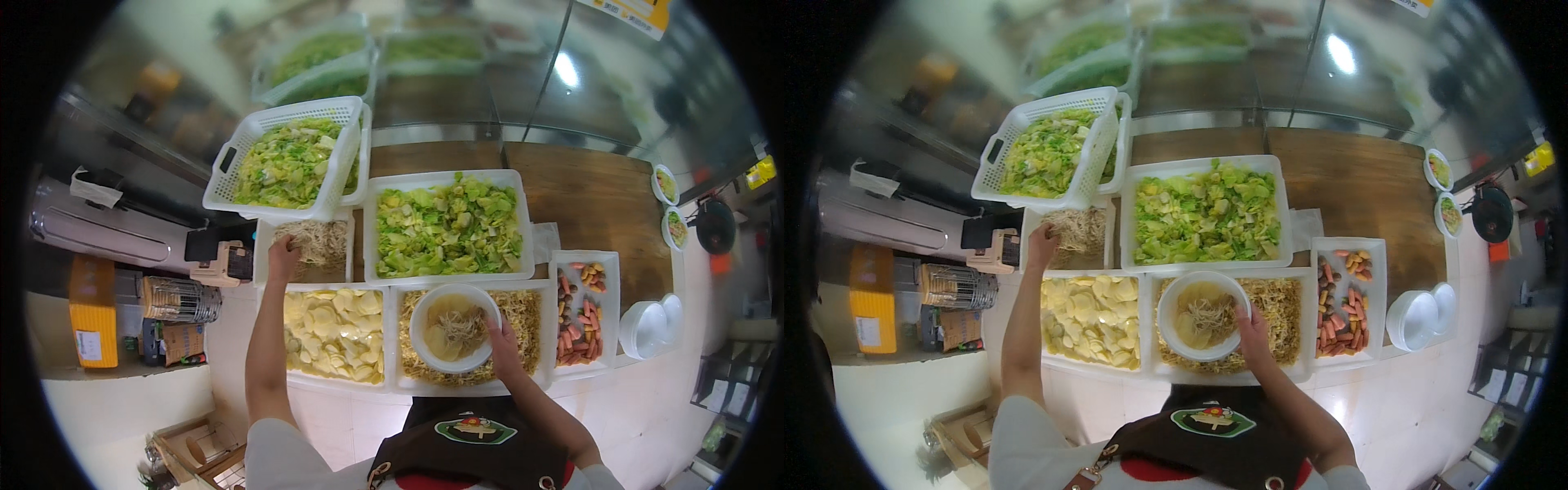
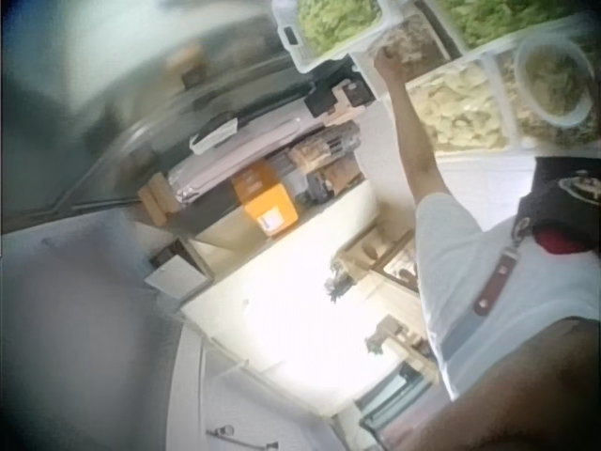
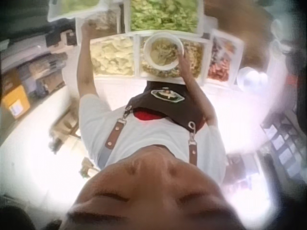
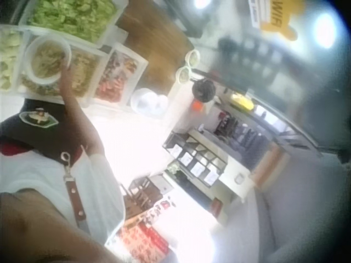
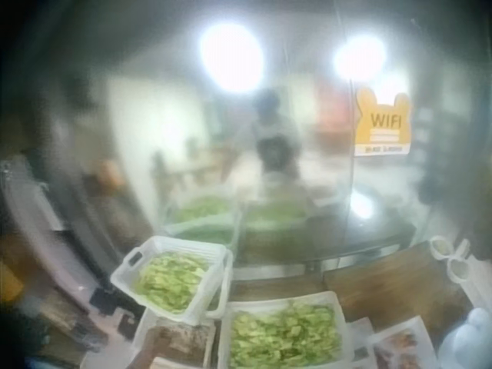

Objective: The person assembles multiple salad bowls by hand, adding noodles, bean sprouts, sliced vegetables, and sausages from various containers into white bowls. The finished bowls are placed on the counter in a row.

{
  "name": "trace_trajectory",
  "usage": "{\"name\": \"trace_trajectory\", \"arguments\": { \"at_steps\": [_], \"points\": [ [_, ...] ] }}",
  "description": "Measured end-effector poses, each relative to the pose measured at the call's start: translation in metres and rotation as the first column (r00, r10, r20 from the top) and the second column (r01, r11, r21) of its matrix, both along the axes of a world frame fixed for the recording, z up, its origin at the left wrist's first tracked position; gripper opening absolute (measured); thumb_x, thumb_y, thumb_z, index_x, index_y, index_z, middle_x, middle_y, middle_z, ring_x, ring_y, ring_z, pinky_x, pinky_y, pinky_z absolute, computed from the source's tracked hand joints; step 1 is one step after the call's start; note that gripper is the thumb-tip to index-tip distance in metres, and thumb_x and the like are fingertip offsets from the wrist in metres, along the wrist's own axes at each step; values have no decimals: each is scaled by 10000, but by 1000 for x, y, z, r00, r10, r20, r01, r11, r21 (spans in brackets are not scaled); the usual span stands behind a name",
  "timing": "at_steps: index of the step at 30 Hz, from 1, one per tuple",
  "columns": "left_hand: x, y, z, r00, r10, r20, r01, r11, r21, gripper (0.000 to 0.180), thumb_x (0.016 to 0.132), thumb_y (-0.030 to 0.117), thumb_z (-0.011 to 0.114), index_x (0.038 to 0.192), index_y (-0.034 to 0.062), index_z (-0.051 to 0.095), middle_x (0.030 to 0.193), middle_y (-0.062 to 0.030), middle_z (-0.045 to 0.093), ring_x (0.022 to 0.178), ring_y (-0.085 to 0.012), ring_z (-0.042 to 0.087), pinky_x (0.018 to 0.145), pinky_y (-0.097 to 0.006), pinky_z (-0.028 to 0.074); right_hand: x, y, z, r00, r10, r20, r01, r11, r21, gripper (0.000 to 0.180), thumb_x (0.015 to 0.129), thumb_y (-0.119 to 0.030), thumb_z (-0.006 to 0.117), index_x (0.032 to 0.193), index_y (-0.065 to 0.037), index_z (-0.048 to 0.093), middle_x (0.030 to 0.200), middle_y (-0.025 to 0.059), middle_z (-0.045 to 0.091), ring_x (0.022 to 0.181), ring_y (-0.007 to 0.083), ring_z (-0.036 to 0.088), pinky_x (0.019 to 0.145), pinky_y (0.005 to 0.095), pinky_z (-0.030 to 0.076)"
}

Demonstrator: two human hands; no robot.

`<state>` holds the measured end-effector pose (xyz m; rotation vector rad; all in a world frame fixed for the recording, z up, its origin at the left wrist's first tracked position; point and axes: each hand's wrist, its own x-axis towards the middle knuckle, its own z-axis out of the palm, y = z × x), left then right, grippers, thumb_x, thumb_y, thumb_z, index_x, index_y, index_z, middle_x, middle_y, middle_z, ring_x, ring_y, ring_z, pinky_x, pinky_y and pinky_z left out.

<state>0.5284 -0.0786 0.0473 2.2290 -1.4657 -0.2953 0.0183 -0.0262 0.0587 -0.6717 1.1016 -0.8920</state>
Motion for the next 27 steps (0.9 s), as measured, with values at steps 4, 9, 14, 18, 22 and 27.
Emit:
{"name": "trace_trajectory", "arguments": {
  "at_steps": [4, 9, 14, 18, 22, 27],
  "points": [
    [-30, 13, 95, 856, -26, -516, 4, 999, -44, 186, 774, -18, 575, 957, -5, 600, 795, -22, 619, 685, -90, 575, 603, -243, 475, 15, -9, 2, 998, 57, 40, -55, 996, -66, 295, 944, -230, 489, 1145, -19, 531, 864, -34, 517, 773, 39, 439, 687, 205, 392],
    [-137, 24, 196, 619, -221, -753, 101, 974, -202, 280, 765, -122, 563, 1012, 7, 595, 862, -34, 618, 742, -100, 603, 646, -221, 513, 25, -17, -11, 984, 74, 163, -59, 994, -95, 311, 950, -219, 480, 1179, -11, 515, 898, -27, 525, 809, 44, 450, 738, 203, 393],
    [-233, 32, 199, 492, -256, -832, 343, 936, -86, 311, 759, -104, 585, 1052, -1, 567, 919, -77, 625, 789, -155, 636, 697, -271, 543, 23, -14, 11, 977, 75, 202, -59, 995, -87, 331, 952, -221, 477, 1205, -10, 504, 954, -15, 542, 854, 51, 466, 775, 203, 391],
    [-321, 44, 166, 642, -465, -610, 606, 794, 33, 332, 781, 28, 631, 1104, 16, 554, 1002, -105, 567, 893, -222, 588, 742, -319, 516, -3, -11, 34, 976, 11, 219, -8, 1000, -13, 334, 953, -249, 470, 1197, -24, 509, 1024, -3, 566, 931, 68, 495, 824, 236, 407],
    [-354, 42, 149, 828, -505, -243, 532, 844, 62, 322, 757, -14, 610, 1073, 31, 561, 1039, -116, 563, 932, -283, 572, 761, -326, 497, -40, -14, 31, 998, -33, 48, 40, 987, -158, 329, 952, -239, 469, 1183, -10, 515, 1010, 12, 564, 926, 71, 485, 828, 233, 398],
    [-427, 61, 101, 509, -859, -53, 860, 510, -14, 302, 691, 6, 601, 989, 51, 581, 1038, -100, 564, 992, -293, 537, 820, -372, 475, -72, -16, 11, 993, -121, 7, 120, 971, -205, 317, 946, -219, 481, 1166, 6, 518, 990, 25, 563, 903, 76, 484, 817, 224, 394]
  ]
}}
